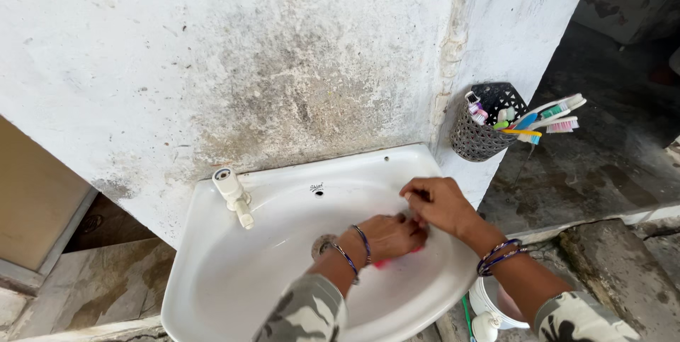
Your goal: The person cleans a small outdoor sink by hand using a red cloth, then fills a pink mug with water and uses a toothbrush to scrub the faucet and basin.
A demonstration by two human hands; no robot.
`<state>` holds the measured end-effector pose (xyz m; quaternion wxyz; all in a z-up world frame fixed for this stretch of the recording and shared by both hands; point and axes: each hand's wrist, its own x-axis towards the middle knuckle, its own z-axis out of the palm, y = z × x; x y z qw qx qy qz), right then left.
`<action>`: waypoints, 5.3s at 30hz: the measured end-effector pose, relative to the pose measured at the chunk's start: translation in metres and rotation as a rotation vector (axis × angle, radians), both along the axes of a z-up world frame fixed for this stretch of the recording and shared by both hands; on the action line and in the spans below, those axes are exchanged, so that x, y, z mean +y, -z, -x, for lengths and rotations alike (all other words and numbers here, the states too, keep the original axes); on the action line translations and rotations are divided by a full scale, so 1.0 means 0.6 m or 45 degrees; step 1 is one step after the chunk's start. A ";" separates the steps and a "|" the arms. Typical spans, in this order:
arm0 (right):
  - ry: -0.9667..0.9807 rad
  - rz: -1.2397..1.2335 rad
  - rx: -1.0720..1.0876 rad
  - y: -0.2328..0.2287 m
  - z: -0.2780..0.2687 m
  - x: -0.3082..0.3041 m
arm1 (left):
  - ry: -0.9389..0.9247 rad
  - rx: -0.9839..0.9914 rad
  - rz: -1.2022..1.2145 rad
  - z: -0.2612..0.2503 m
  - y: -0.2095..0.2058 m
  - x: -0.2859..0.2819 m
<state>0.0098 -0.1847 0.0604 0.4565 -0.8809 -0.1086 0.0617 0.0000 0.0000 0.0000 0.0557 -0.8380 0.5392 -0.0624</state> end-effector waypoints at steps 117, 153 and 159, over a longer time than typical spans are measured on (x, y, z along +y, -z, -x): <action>-0.046 0.286 -0.616 -0.007 0.184 0.617 | -1.395 0.825 2.216 0.004 -0.009 0.562; 0.213 0.224 -0.749 0.006 0.472 0.349 | -1.698 0.686 2.879 0.370 0.068 0.214; 0.594 -0.110 -0.502 0.021 0.525 0.215 | -1.614 1.546 3.198 0.364 0.029 0.019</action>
